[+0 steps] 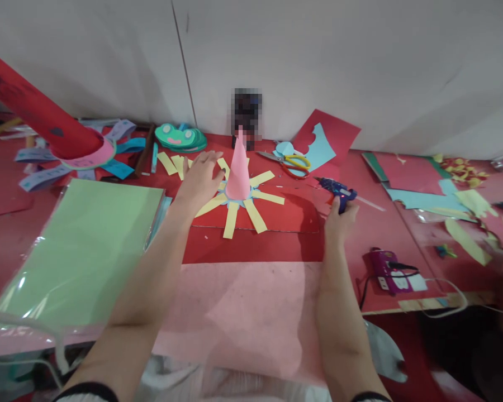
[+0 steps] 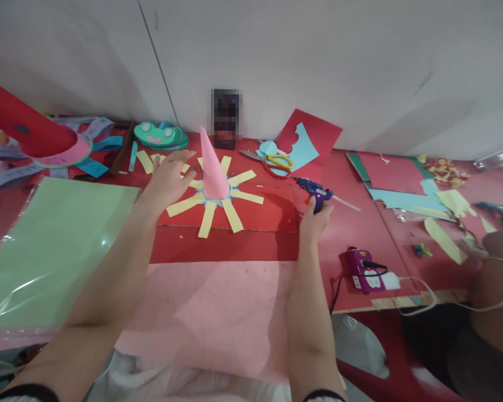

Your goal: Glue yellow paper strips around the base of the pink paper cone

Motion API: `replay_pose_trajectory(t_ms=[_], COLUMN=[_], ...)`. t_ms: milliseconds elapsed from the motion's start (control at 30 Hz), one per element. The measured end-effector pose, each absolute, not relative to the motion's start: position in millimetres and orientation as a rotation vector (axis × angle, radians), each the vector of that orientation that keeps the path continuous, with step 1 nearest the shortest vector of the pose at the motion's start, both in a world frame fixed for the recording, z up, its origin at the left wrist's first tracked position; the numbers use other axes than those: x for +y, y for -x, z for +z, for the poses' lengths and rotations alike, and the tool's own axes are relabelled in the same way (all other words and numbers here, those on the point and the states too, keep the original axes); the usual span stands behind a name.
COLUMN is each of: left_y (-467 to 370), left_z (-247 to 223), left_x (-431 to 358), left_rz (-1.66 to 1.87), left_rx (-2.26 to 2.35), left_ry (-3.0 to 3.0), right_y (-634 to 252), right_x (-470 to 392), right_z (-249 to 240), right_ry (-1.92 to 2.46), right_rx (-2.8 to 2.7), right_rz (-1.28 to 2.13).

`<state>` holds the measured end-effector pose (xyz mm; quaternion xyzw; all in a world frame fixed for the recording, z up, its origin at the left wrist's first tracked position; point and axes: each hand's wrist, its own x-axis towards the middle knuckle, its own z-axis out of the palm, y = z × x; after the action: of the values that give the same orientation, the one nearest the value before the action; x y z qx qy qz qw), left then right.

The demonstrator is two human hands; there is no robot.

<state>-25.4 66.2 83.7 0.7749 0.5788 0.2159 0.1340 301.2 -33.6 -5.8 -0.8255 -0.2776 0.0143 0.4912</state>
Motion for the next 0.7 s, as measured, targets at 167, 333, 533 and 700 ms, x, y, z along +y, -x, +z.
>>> replay_pose_trajectory(t_ms=[167, 333, 533, 700], left_y=[24, 19, 7, -12], left_z=[96, 94, 56, 26], left_x=[56, 41, 23, 4], left_rz=[0.727, 0.678, 0.460, 0.616], left_rx=[1.613, 1.610, 1.613, 1.572], left_ry=[-2.275, -2.286, -2.247, -2.296], right_y=[-292, -274, -244, -231], right_x=[-36, -40, -37, -25], right_z=[-1, 9, 24, 19], right_ry=[1.970, 1.938, 1.915, 2.068], right_rx=[-0.735, -0.840, -1.051, -1.185], right_rz=[0.003, 0.004, 0.013, 0.000])
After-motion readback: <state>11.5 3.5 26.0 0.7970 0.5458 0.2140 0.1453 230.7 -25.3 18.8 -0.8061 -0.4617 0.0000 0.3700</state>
